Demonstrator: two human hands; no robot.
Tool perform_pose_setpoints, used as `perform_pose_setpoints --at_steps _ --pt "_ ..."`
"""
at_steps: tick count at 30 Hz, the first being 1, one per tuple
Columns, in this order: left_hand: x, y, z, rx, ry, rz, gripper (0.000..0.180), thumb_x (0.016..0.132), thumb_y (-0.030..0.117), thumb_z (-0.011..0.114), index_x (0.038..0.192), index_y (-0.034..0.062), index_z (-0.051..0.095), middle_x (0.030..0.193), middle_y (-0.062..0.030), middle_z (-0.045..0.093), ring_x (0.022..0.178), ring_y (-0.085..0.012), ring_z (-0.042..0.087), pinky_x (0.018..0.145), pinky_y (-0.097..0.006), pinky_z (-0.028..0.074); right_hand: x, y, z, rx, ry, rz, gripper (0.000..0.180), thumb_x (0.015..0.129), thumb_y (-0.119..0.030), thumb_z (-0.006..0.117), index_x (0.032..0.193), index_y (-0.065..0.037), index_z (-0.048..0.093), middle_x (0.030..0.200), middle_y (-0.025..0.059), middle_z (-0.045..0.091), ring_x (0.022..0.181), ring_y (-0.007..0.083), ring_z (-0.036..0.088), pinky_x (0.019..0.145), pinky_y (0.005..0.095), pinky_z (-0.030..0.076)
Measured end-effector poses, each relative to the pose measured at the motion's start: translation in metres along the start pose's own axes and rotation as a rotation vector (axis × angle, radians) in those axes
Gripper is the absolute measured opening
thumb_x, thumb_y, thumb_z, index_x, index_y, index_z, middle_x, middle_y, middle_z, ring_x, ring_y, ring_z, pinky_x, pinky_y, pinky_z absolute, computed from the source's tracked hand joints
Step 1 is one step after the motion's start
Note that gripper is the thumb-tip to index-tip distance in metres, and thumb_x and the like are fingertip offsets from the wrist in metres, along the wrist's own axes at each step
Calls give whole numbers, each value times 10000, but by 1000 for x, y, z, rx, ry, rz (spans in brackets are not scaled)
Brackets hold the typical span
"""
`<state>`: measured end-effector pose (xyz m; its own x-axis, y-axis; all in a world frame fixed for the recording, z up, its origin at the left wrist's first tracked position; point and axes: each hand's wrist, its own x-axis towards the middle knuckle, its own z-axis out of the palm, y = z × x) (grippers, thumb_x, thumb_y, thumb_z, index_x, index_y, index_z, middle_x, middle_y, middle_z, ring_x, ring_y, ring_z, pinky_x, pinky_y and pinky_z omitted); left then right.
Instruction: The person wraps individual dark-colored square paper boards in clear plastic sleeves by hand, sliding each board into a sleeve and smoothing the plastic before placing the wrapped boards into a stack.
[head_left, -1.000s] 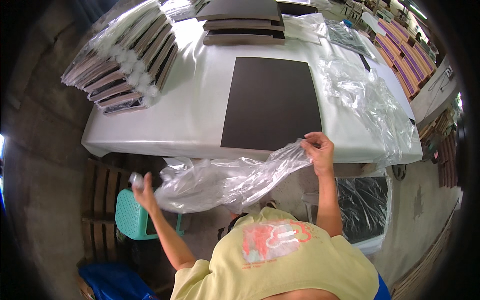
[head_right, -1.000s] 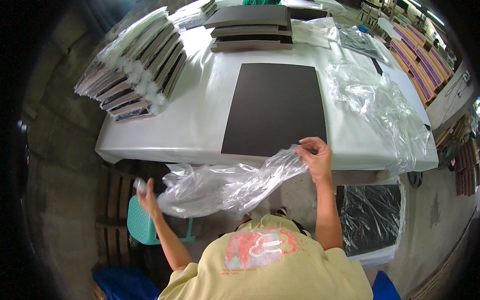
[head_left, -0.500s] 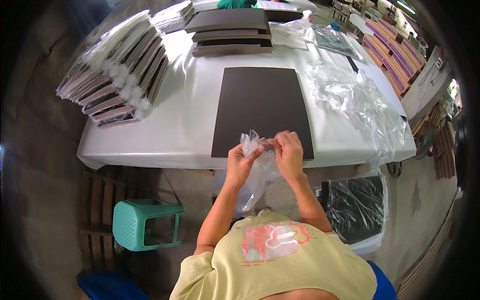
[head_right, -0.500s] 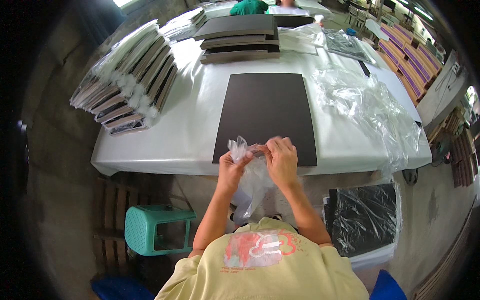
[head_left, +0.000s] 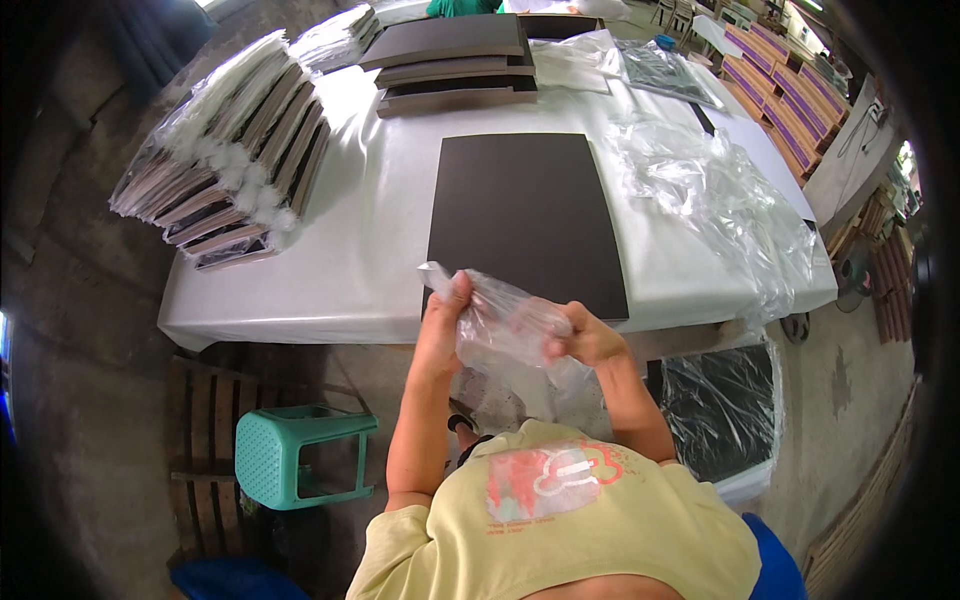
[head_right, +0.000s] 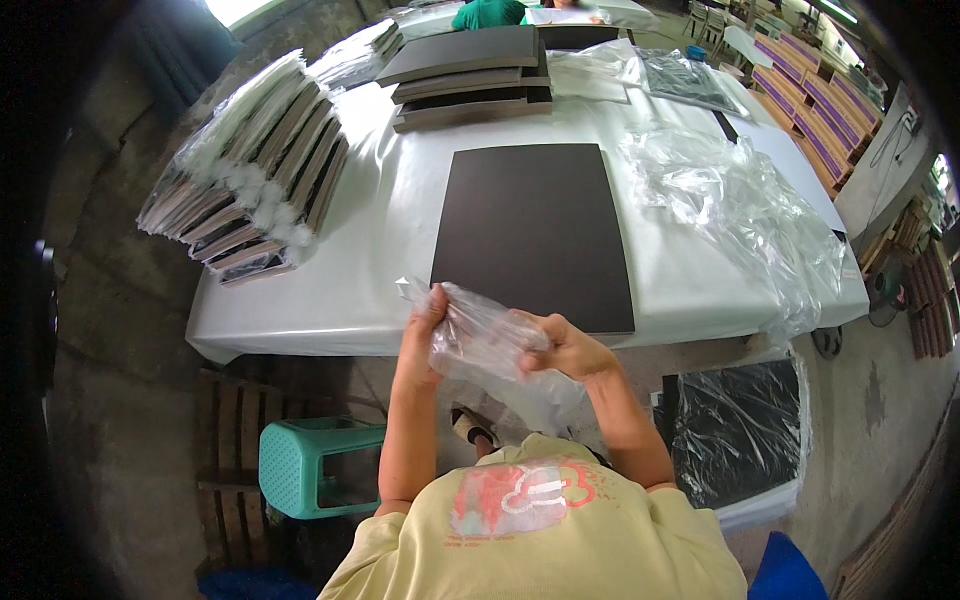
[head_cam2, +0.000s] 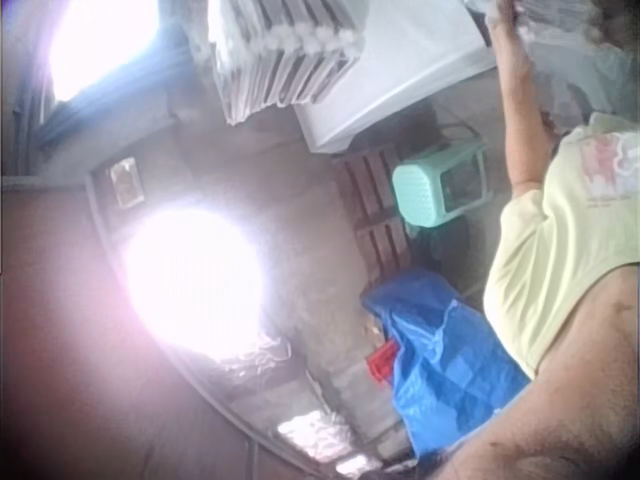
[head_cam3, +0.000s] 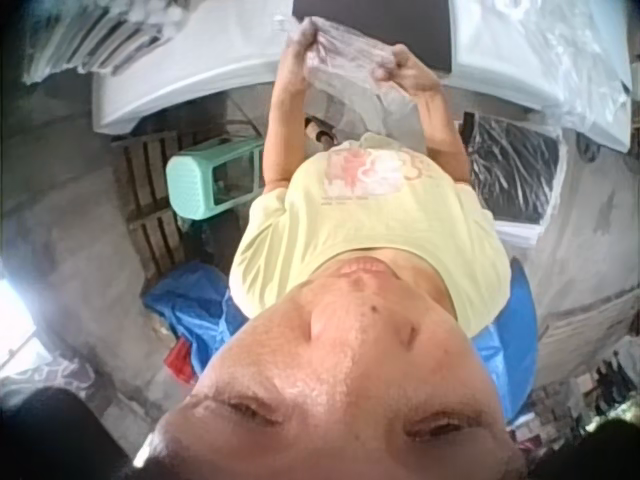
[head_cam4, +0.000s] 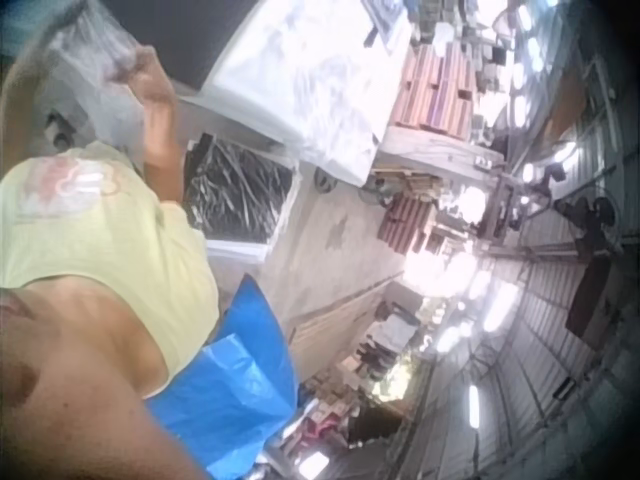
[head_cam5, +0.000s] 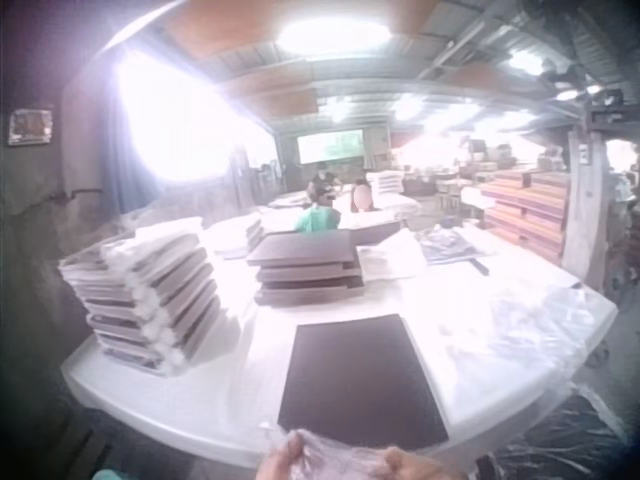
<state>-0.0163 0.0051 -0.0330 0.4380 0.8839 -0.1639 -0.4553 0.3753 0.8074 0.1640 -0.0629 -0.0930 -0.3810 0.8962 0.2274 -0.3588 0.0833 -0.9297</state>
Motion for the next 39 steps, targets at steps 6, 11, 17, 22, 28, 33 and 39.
perform_pose_setpoints --at_steps 6,11,17,22,28,33,39 --pt "12 14 -94 -329 375 263 293 870 332 470 947 53 515 818 -73 548 757 -173 559 654 -307 488 -7 -21 14 471 -905 -480 511 657 -232 738 1045 33 536 1061 161 555 913 200 542 830 374 385" --pt "1 32 -106 -555 92 330 792 756 685 321 1163 15 436 1088 -140 505 955 -292 510 828 -438 438 -44 -31 19 115 -324 -91 553 631 -201 749 1076 39 523 1058 149 558 924 194 539 852 359 376" --pt "-17 -113 -197 -98 -568 9 563 773 490 490 1105 36 488 1000 -70 549 893 -187 523 767 -332 445 -41 -19 23 -138 -37 214 578 601 -186 759 1078 37 522 1032 122 562 891 175 539 830 334 387" --pt "-45 59 -83 -581 -689 525 495 767 316 572 1165 55 438 1049 -79 532 946 -188 507 835 -336 413 -46 -34 13 -86 105 16 600 575 -174 767 1080 36 520 1010 99 566 864 160 539 811 314 395" --pt "-53 -21 -122 353 -992 71 448 703 269 682 1060 24 568 1001 -93 592 915 -186 535 831 -343 406 -24 -86 -10 126 576 -430 628 545 -159 777 1083 35 518 984 72 570 831 141 540 788 288 406" --pt "-66 -10 -132 89 -1 -58 325 707 212 659 944 2 586 857 -59 599 789 -157 558 720 -305 452 -43 -55 3 0 464 -219 652 520 -147 786 1085 34 516 962 49 574 804 126 540 769 268 414" --pt "-44 39 -133 -273 254 434 521 841 465 447 1236 131 394 1017 -94 516 859 -192 534 746 -364 467 -63 -13 -5 -62 165 441 617 501 -116 787 1048 28 541 894 12 585 755 91 534 719 238 427"
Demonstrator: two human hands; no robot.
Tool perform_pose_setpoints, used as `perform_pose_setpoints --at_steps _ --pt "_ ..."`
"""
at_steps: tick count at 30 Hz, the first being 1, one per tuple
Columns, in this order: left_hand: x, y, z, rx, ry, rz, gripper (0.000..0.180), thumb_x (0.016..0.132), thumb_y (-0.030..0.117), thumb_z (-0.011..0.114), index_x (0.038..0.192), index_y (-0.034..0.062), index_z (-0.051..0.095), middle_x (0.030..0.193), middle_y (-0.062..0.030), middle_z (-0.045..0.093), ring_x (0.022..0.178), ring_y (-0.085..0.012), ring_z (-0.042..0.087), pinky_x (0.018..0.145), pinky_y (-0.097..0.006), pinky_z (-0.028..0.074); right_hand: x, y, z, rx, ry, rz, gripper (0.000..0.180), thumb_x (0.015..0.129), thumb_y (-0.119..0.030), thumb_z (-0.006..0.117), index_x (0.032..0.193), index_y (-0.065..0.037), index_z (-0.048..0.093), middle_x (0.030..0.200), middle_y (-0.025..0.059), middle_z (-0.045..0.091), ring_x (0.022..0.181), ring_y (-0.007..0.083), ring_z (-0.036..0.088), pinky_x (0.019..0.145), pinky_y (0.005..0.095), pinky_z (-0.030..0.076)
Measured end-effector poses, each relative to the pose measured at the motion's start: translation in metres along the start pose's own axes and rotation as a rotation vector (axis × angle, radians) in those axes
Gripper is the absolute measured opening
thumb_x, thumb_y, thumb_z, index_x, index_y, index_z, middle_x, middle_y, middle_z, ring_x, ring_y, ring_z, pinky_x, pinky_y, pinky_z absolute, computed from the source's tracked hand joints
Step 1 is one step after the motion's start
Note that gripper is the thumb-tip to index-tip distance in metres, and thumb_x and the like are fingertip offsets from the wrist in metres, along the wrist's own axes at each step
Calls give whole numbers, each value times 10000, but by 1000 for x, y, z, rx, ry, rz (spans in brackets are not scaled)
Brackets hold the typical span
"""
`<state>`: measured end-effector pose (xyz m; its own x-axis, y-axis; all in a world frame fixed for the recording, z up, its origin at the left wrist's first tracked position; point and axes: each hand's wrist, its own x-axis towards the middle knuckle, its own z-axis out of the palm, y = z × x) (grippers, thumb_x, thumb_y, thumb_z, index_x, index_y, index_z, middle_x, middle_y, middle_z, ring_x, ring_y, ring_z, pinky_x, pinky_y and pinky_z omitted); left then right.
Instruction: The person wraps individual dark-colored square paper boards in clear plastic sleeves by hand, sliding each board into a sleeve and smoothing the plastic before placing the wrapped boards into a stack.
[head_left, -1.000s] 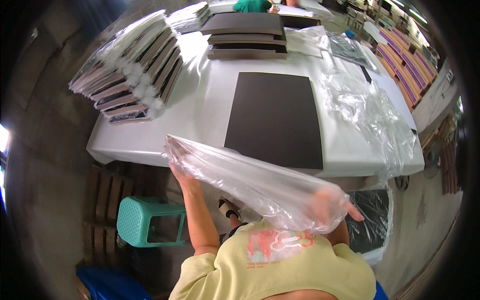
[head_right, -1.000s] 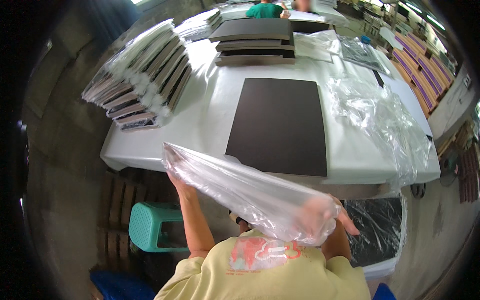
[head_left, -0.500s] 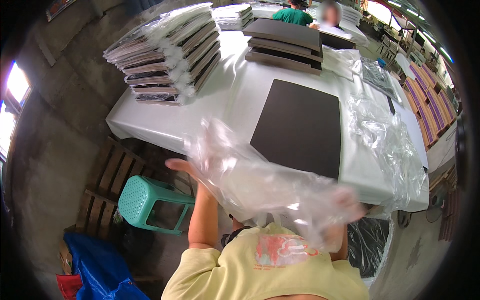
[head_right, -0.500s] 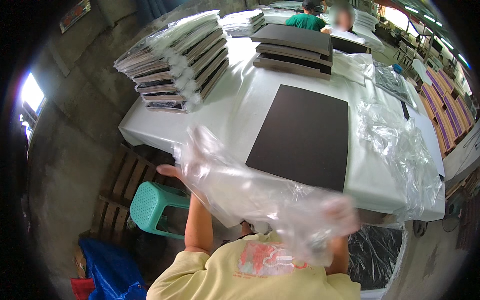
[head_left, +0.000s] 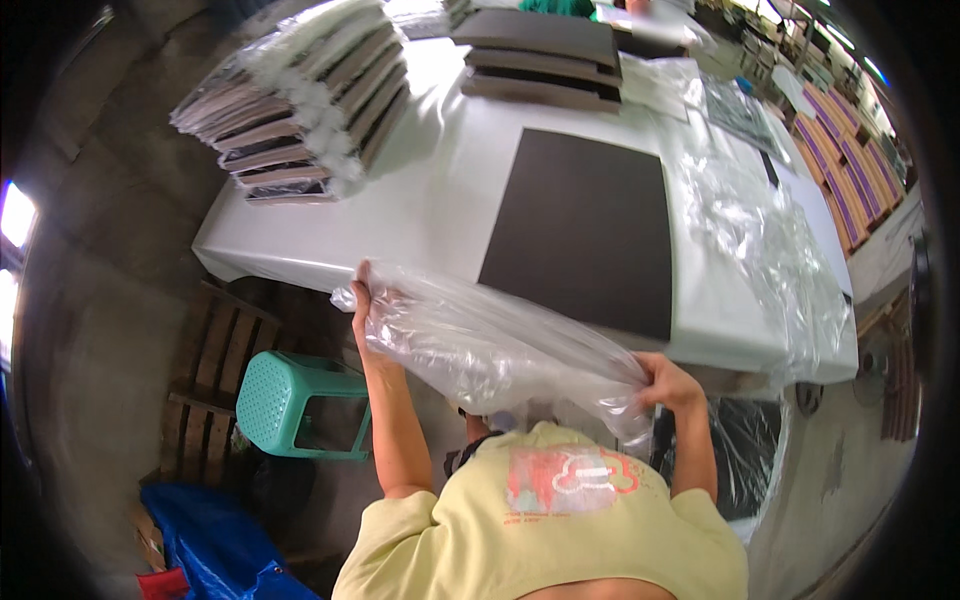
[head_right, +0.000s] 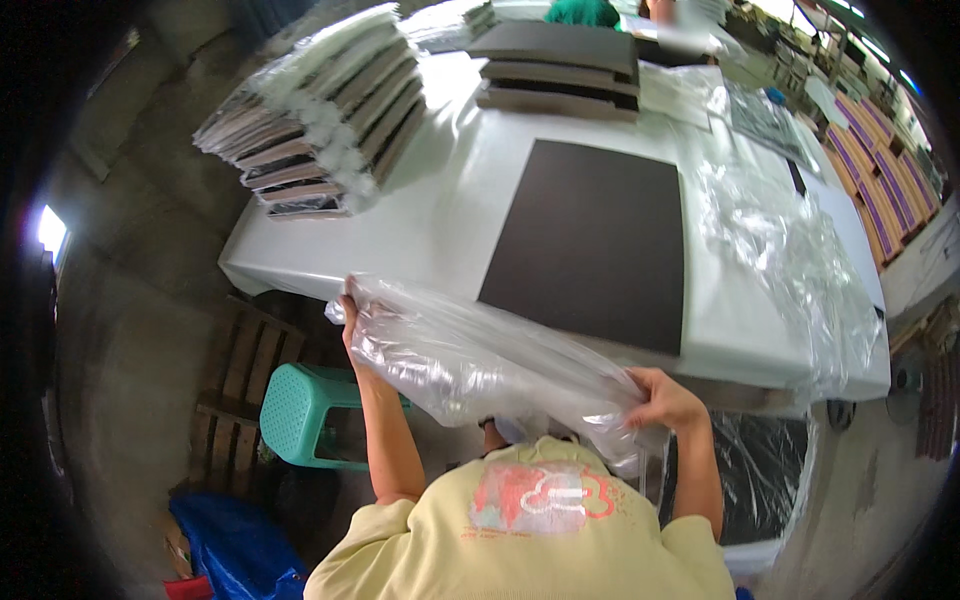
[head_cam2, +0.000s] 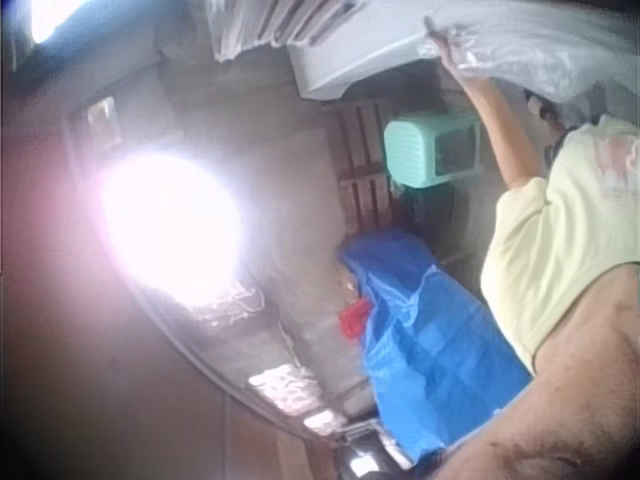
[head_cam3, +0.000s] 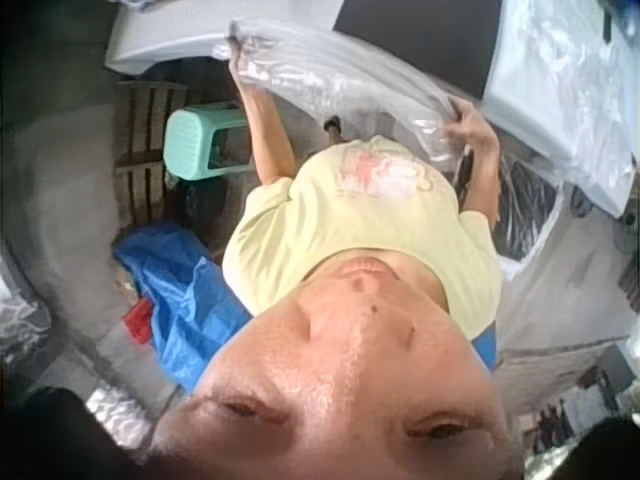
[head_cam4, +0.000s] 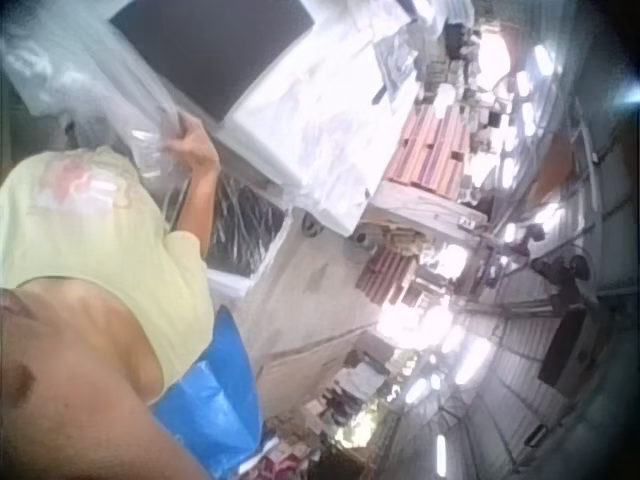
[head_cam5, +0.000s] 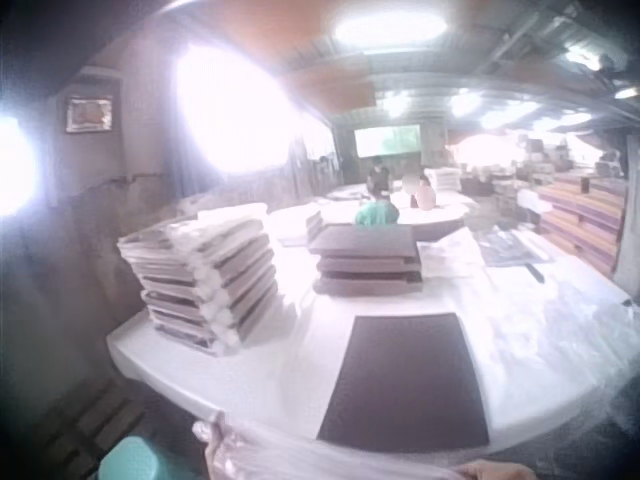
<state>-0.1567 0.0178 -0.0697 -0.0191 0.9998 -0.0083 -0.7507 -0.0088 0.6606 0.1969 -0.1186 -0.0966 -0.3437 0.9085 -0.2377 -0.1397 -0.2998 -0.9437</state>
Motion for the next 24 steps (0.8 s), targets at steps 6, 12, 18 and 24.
perform_pose_setpoints --at_steps 6,12,18,24 --pt "-14 -39 -7 -222 -397 -231 847 651 649 543 1293 136 337 1105 -82 467 889 -199 518 765 -386 465 -13 53 -62 465 376 -74 220 759 -198 641 906 -40 597 822 41 611 706 133 573 646 250 461" --pt "-5 -48 -58 1045 -851 -907 543 661 219 711 1106 -7 495 983 -88 569 763 -197 569 758 -335 444 -10 15 -43 1116 1046 -513 250 855 -306 502 895 -73 583 744 26 575 591 136 552 490 273 462" --pt "-2 -75 -70 -159 -28 -458 288 833 241 519 1047 49 538 1042 -77 567 963 -216 539 841 -398 442 -15 97 -47 927 -158 -484 301 803 -268 583 971 -20 549 686 3 552 602 122 553 522 245 468" --pt "-2 -66 -28 -810 -544 -362 779 705 559 569 1274 78 342 1101 -43 542 1028 -208 503 918 -402 379 -27 93 -24 175 124 358 205 720 -141 672 859 1 620 862 62 629 718 115 581 638 234 468"
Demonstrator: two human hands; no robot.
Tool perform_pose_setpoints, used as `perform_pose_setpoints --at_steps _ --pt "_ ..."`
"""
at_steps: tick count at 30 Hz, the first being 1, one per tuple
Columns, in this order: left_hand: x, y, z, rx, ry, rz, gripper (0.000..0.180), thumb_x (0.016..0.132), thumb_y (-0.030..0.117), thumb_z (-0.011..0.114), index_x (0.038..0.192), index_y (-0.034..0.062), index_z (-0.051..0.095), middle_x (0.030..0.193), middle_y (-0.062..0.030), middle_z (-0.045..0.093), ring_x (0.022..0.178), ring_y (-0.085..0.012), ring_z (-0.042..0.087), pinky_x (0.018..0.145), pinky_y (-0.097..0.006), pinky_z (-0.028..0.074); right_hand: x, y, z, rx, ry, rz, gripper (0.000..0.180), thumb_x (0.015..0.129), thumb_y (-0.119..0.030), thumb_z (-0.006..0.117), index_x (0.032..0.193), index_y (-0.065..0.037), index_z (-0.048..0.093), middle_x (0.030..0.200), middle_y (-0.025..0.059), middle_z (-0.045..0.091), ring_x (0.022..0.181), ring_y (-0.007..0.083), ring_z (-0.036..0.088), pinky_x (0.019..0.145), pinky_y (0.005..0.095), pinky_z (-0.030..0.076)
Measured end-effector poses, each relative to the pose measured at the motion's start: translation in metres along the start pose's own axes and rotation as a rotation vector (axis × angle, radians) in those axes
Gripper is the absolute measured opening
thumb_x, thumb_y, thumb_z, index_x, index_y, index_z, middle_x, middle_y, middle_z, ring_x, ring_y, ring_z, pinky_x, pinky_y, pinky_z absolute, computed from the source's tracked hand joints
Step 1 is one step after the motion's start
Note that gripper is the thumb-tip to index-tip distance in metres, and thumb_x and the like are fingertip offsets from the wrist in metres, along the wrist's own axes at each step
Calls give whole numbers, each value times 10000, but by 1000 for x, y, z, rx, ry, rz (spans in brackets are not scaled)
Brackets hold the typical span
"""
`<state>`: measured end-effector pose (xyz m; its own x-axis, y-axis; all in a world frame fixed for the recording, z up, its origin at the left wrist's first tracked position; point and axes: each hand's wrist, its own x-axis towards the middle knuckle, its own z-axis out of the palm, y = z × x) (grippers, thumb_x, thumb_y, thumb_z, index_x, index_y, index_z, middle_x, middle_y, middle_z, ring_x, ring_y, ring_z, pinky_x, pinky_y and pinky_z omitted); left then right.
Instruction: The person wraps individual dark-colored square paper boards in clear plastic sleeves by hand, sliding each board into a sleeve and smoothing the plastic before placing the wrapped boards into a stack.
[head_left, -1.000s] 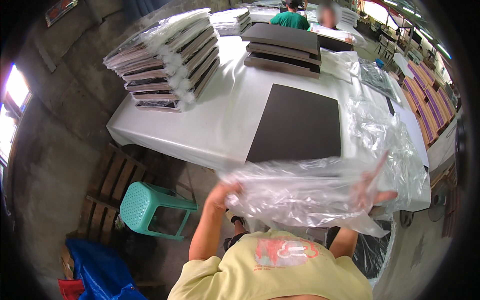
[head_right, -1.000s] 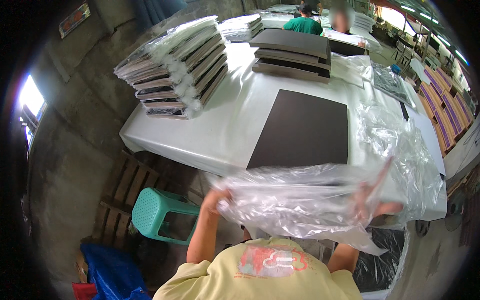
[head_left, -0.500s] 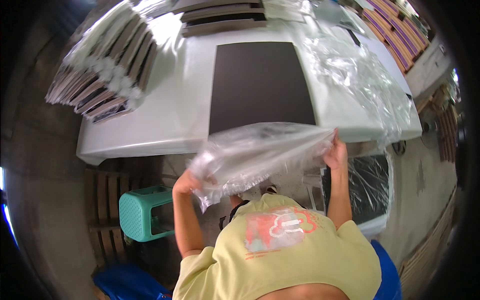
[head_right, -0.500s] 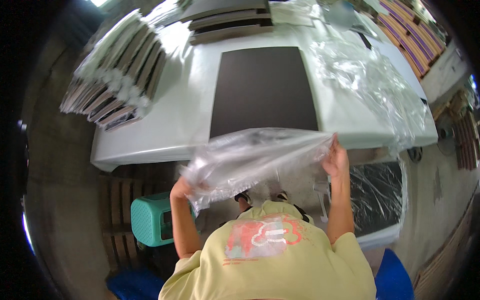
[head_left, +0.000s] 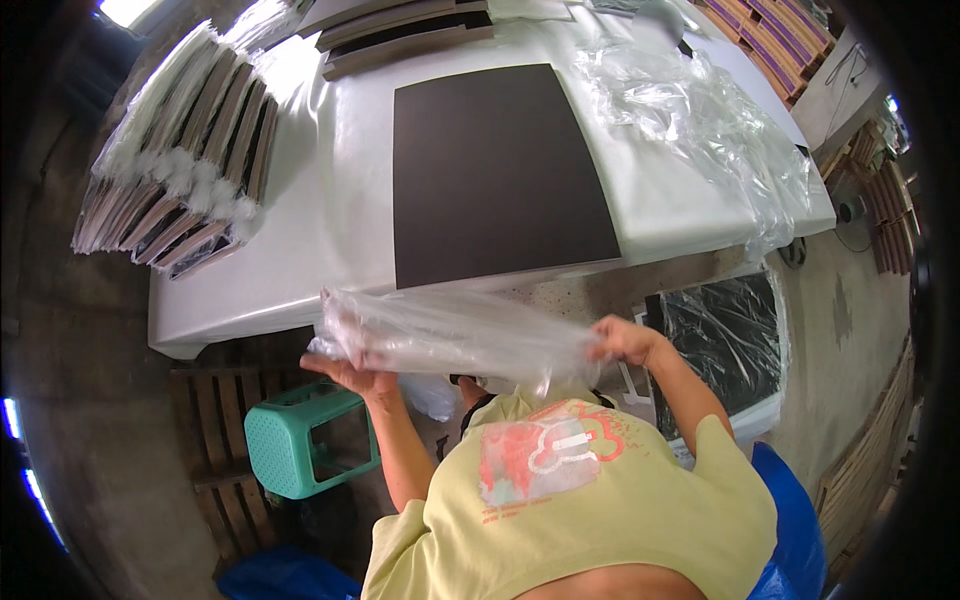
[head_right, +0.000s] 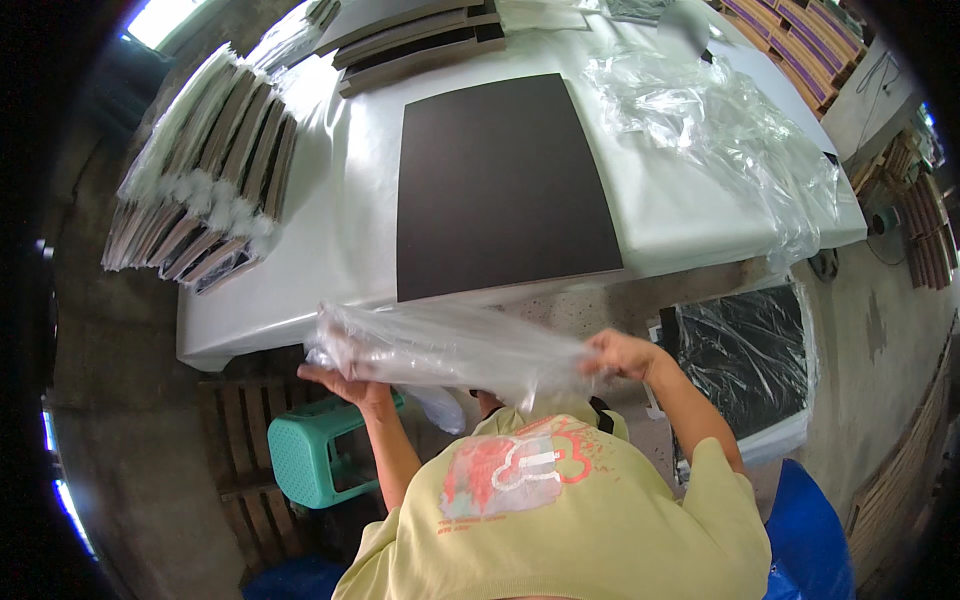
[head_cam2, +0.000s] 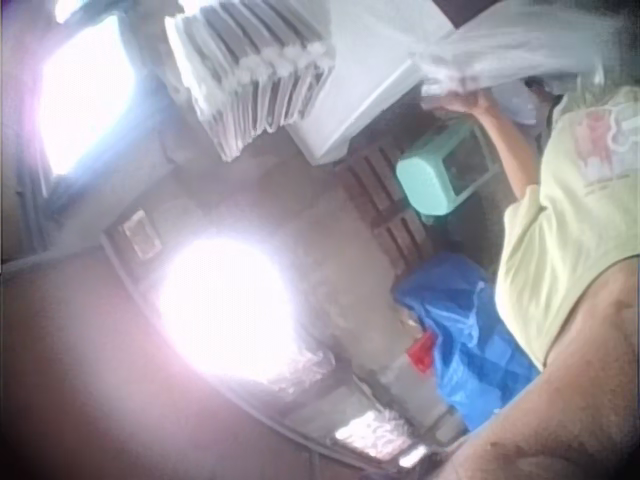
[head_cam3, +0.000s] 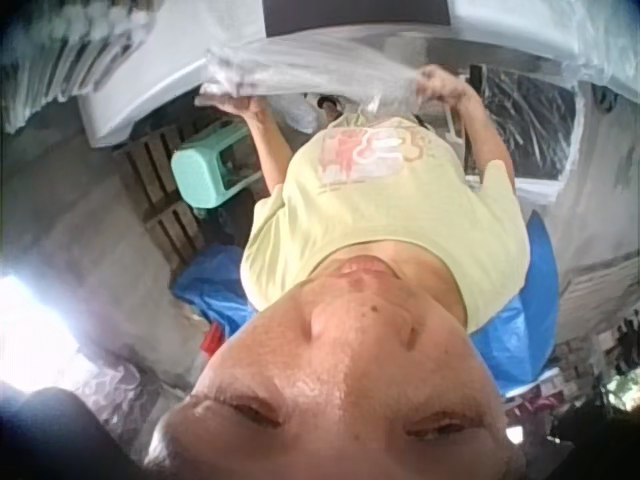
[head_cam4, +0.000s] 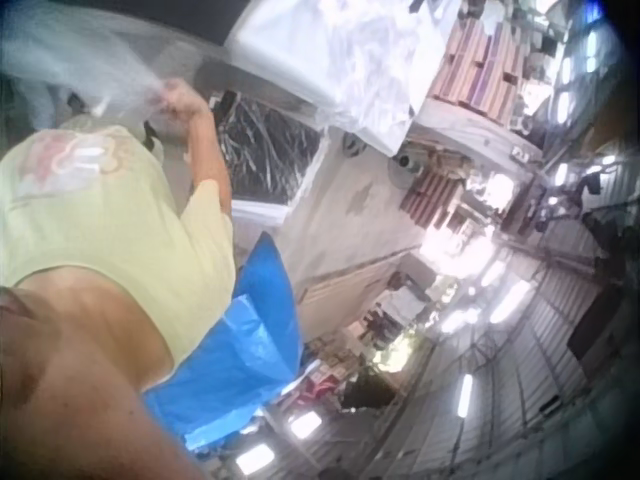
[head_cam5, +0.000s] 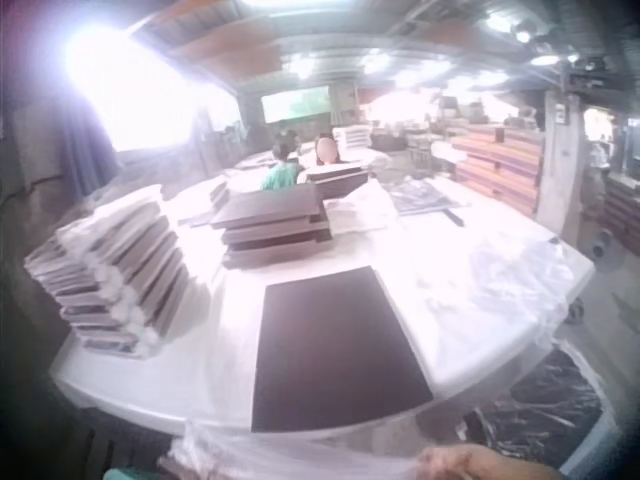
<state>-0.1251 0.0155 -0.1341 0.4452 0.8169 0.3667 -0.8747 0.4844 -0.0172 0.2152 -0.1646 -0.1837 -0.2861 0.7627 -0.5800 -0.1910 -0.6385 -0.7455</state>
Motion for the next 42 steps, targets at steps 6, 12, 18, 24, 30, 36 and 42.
perform_pose_setpoints --at_steps 6,12,18,24,30,36,42 --pt "-66 50 -60 912 438 -224 927 632 588 619 1330 110 240 1185 -68 454 955 -188 492 881 -368 392 10 -4 -33 1080 258 -732 215 819 -281 538 880 -97 633 953 85 614 823 194 590 719 339 484" --pt "-49 17 -43 1011 699 -368 619 597 196 723 1140 86 448 960 -78 558 807 -192 551 697 -299 456 -4 -12 -18 983 -110 -918 452 809 -489 468 1047 -112 545 931 68 613 629 123 527 562 276 402" --pt "-33 21 -29 1021 642 -455 612 603 140 700 1149 117 424 853 -39 545 753 -149 530 614 -262 419 -6 14 -44 885 120 -624 592 732 -559 543 1133 -125 507 853 2 512 514 73 365 459 219 310" --pt "-27 3 -28 1197 717 -668 480 629 149 676 1072 149 491 819 15 514 686 -84 462 522 -203 309 -5 -44 5 1338 304 -1003 584 745 -517 562 1206 -172 471 1166 56 463 1025 204 428 873 340 363" --pt "-34 -1 -33 1116 703 -634 448 648 139 670 1057 118 487 809 1 507 655 -75 454 444 -188 291 -2 -48 5 1279 -29 -1111 739 704 -544 584 1270 -121 368 1209 89 452 1090 225 411 906 432 330" --pt "-31 2 -28 1306 700 -494 460 615 52 636 1052 106 503 776 -11 517 621 -87 464 484 -188 335 -7 -26 -14 983 -5 -1061 650 675 -362 650 1151 30 445 925 69 575 796 189 546 708 380 443" --pt "-5 26 -50 2185 486 -199 508 583 1 566 1086 31 495 901 -94 512 759 -210 526 665 -316 436 0 -8 -40 -341 858 -410 393 621 35 594 1009 -25 583 639 -4 496 571 106 469 562 237 389"
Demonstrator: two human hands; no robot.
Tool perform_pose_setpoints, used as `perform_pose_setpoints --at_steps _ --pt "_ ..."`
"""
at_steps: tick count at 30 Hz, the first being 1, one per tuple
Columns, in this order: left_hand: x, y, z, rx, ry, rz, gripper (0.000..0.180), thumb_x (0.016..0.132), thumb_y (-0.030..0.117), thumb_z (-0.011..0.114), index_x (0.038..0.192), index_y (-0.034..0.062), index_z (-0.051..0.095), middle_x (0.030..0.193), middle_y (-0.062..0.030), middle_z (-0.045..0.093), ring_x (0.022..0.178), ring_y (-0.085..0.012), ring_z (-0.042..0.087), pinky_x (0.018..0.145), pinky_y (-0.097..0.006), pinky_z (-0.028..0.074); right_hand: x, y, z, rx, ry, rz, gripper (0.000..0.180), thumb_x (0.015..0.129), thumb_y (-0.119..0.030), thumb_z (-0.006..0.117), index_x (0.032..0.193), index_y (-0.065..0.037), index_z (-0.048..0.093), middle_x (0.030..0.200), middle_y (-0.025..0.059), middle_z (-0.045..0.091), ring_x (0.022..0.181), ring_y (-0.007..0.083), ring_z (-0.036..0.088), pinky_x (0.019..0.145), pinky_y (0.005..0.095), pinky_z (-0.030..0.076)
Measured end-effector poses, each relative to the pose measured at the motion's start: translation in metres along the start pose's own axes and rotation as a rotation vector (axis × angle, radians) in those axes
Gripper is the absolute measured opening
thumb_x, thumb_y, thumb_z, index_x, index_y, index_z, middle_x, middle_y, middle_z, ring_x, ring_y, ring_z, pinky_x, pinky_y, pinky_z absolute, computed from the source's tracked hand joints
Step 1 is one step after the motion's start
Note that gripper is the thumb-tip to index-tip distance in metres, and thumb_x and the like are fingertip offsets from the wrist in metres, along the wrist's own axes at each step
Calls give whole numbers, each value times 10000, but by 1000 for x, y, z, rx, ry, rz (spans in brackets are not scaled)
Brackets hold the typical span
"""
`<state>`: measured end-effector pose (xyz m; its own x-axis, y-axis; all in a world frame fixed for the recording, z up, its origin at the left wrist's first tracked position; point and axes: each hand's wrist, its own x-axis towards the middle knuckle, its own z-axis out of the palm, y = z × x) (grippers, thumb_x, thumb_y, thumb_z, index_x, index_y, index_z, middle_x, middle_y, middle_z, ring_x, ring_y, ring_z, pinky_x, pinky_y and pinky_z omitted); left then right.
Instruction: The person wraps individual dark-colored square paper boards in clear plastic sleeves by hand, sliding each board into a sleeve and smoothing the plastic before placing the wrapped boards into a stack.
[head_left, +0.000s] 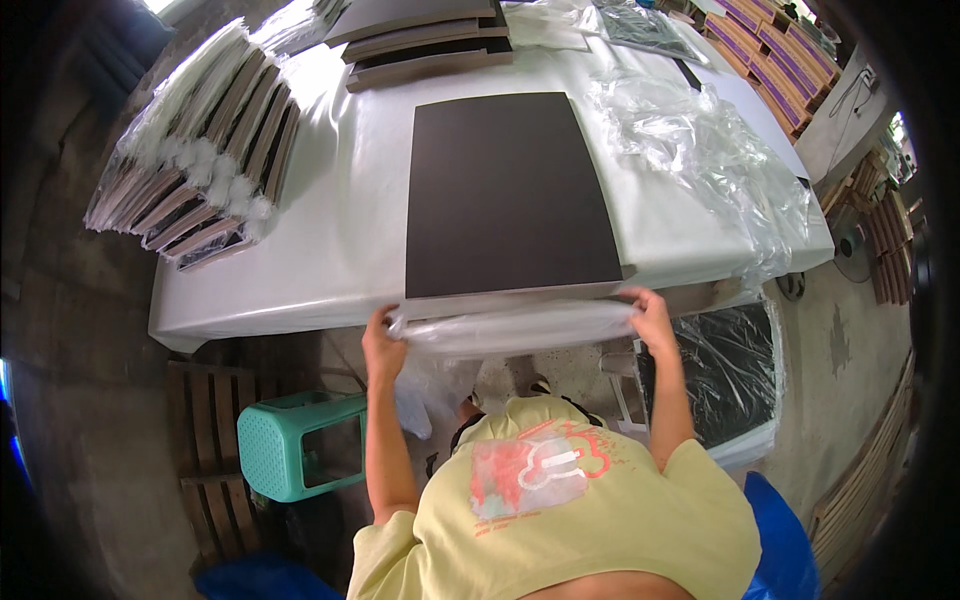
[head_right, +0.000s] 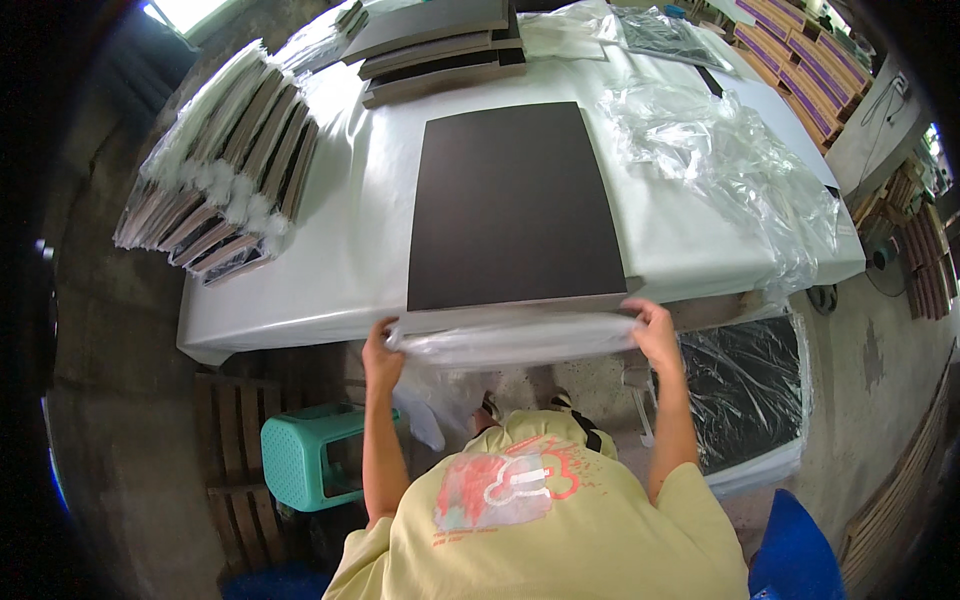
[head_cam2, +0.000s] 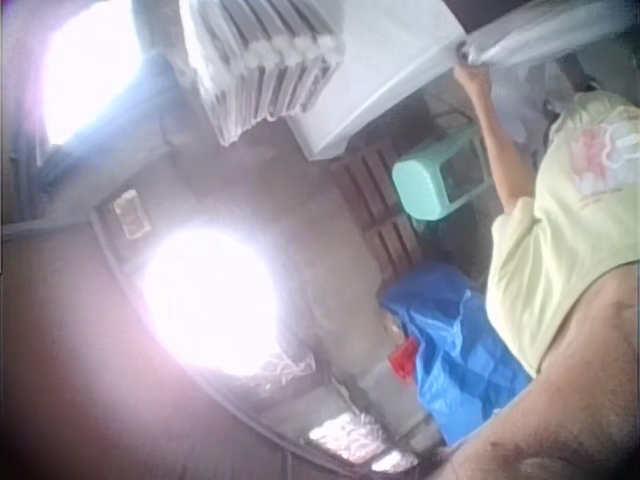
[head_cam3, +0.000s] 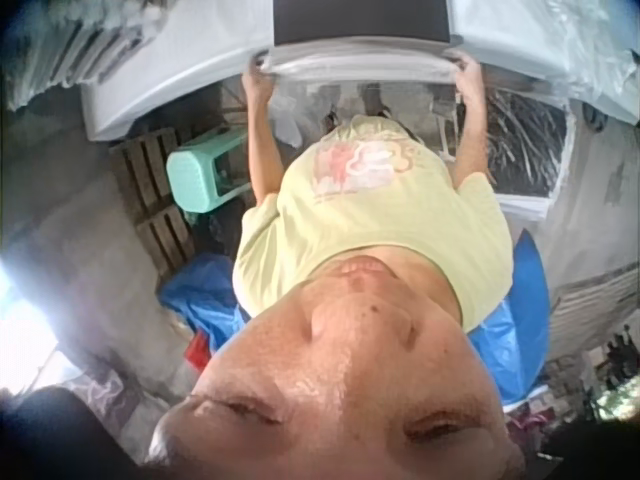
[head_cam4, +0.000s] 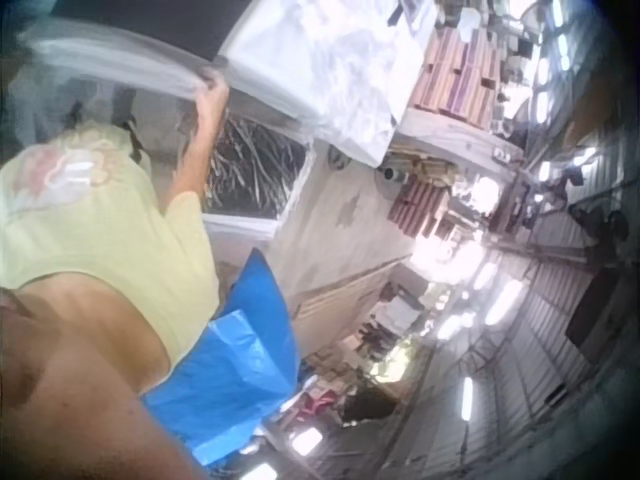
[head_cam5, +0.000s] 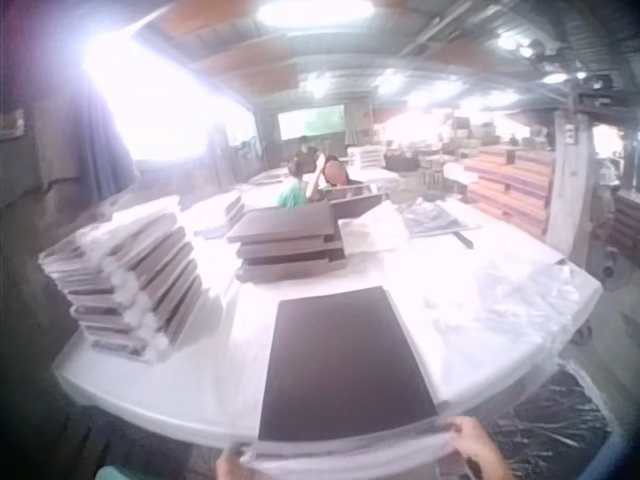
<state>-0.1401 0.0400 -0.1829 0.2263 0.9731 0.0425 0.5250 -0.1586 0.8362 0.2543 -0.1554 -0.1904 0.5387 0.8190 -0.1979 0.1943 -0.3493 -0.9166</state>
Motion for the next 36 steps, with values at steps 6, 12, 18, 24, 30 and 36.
perform_pose_setpoints --at_steps 6,12,18,24,30,36 --pt "43 6 49 415 115 -69 529 639 24 467 1166 -22 460 1101 -203 431 979 -337 466 837 -373 398 52 9 47 -346 562 -28 348 712 -89 582 1060 -75 578 794 123 505 749 256 525 655 334 427" --pt "29 29 56 441 182 -28 522 642 -5 481 1164 13 471 1156 -136 405 842 -354 541 736 -414 439 33 -25 64 -567 527 31 461 729 -67 515 1188 -66 469 1038 147 428 889 343 521 755 418 434" --pt "-3 62 26 493 63 -3 521 619 -60 455 1132 12 505 1163 -115 456 844 -337 557 736 -397 442 4 -20 48 -670 496 -82 515 701 17 492 1208 -61 446 1038 115 433 914 331 510 749 399 434" --pt "-59 -28 -10 -117 -119 16 276 625 -50 523 884 -40 617 924 -123 616 821 -224 589 753 -289 436 -57 19 33 -200 621 -177 414 662 180 444 1000 -4 599 797 86 540 717 200 557 668 286 458" --pt "-62 -94 3 -336 -162 -280 172 591 -6 671 748 -13 598 837 -60 605 747 -128 542 690 -263 431 -54 80 33 547 393 283 403 569 194 385 858 -5 584 811 59 598 720 136 571 643 227 449" --pt "-31 -69 -3 -303 -303 -286 360 515 -30 756 810 33 560 762 -9 561 733 -101 518 674 -246 424 -20 100 -6 730 -300 193 248 600 43 622 792 -65 509 728 -3 525 683 95 517 638 226 418"
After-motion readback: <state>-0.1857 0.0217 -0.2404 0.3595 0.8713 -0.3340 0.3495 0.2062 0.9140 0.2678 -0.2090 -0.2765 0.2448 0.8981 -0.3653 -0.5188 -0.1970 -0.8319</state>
